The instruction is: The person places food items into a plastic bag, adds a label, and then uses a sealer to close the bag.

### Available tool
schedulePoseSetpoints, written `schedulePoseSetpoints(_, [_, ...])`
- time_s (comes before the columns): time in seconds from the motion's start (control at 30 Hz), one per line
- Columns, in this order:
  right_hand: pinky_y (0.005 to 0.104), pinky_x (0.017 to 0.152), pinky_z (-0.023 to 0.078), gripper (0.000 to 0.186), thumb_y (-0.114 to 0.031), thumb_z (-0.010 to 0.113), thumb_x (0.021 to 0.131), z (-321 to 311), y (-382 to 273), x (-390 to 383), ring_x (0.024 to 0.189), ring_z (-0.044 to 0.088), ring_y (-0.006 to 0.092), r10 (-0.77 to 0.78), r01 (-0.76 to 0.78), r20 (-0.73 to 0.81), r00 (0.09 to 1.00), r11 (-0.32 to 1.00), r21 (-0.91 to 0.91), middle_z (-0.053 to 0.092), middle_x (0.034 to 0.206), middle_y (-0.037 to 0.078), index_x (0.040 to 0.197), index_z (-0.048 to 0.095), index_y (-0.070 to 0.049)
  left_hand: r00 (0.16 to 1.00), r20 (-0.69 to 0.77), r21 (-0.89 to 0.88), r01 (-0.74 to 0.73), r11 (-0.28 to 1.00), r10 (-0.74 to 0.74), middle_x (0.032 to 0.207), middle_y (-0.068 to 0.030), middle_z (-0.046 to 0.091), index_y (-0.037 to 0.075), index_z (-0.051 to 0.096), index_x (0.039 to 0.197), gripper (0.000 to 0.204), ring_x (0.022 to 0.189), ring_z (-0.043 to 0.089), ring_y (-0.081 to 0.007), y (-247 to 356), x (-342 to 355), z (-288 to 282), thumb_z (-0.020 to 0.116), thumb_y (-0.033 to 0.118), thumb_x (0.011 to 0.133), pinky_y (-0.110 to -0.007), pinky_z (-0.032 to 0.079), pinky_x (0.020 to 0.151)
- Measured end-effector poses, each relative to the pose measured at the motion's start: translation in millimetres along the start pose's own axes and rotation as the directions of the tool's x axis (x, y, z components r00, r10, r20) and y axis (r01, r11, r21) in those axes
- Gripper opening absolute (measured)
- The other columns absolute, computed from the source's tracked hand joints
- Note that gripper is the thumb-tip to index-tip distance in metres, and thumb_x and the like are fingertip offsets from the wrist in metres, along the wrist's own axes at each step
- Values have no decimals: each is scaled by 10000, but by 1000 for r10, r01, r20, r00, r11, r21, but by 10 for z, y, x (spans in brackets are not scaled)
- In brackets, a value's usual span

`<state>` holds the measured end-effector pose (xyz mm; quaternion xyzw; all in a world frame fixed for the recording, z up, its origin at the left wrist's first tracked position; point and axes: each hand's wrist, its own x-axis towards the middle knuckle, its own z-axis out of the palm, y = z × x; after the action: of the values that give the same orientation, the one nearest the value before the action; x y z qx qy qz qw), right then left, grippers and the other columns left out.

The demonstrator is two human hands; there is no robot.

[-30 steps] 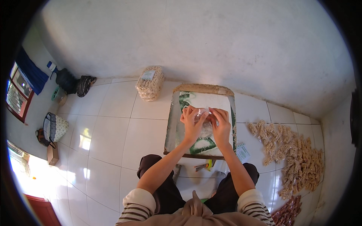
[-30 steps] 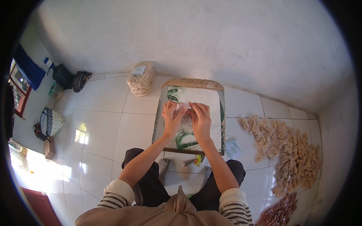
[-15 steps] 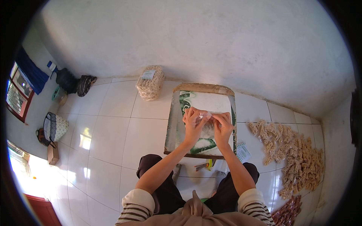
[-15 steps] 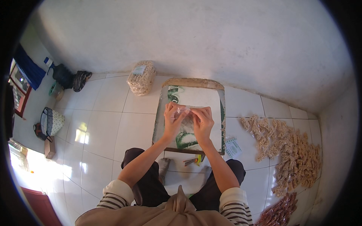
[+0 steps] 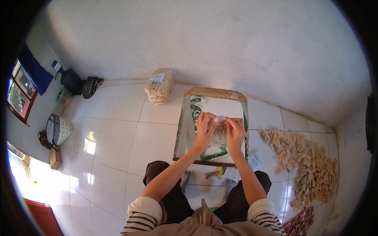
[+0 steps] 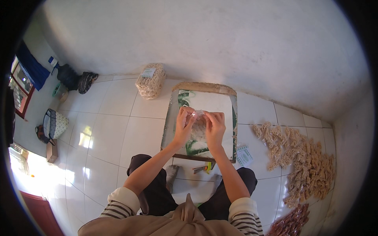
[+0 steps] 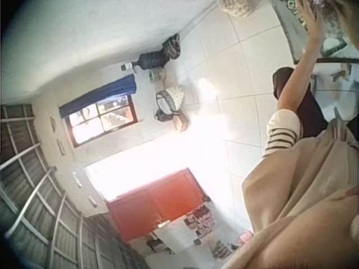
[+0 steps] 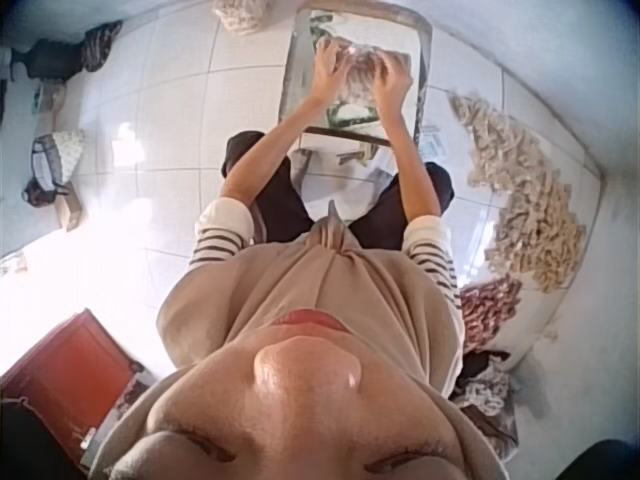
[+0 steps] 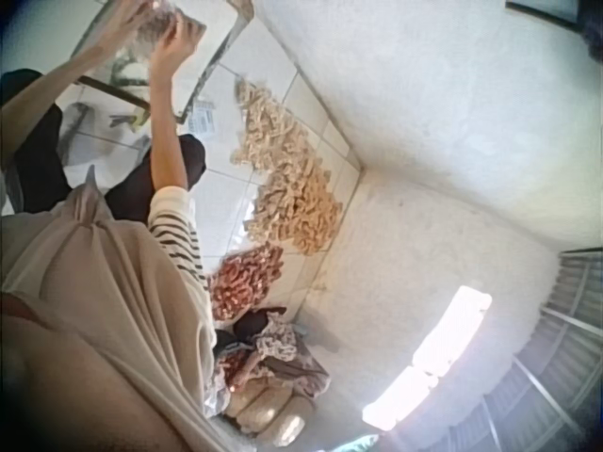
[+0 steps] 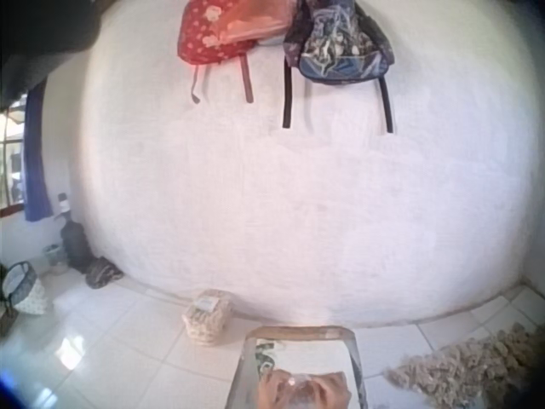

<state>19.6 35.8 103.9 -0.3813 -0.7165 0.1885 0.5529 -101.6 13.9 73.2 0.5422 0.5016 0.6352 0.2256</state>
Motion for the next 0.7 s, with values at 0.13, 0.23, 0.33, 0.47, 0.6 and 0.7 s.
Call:
schedulePoseSetpoints(0.13, [310,625,465,204,102,577,766,55,6,-22,806,550,233,-10,8,-32,999,997,-72,585,836,91,925,643,-9,999,38,26,22,999,-23,947,-41,410,13,493,921,78,871,444,-108,-24,2,1,530,81,909,-226,382,776])
schedulePoseSetpoints(0.23, [309,639,469,207,104,569,769,71,30,-29,806,558,241,82,-79,-39,996,995,67,586,833,96,930,638,-6,999,-25,150,-32,988,37,906,-42,441,22,483,946,90,825,456,-102,15,-8,35,539,76,901,-232,390,740])
schedulePoseSetpoints(0.33, [295,648,472,191,97,571,778,60,105,-39,776,575,225,89,-86,-18,996,988,128,589,835,96,929,636,-2,995,-97,38,-32,999,36,849,-44,475,30,466,962,113,761,467,-102,36,2,98,546,63,889,-241,395,694])
schedulePoseSetpoints(0.47, [282,647,473,165,69,586,796,15,137,-3,734,590,192,137,-143,48,989,973,183,594,838,94,936,636,-1,993,-99,180,-39,983,57,817,-44,490,36,454,966,127,721,468,-105,-14,-5,85,547,49,881,-247,397,669])
schedulePoseSetpoints(0.6, [276,643,475,147,29,609,804,-40,102,17,731,594,184,148,-168,131,980,974,155,596,844,94,944,639,-4,993,-115,176,18,984,3,806,-43,476,33,463,939,104,703,444,-110,4,-15,85,542,30,871,-250,386,659])
schedulePoseSetpoints(0.7, [274,654,482,158,5,635,795,-66,7,37,738,597,186,134,-162,170,976,974,160,598,853,97,952,643,-7,995,-87,117,53,992,-43,836,-22,444,71,484,950,84,802,422,-140,15,-2,49,523,70,875,-307,284,788])
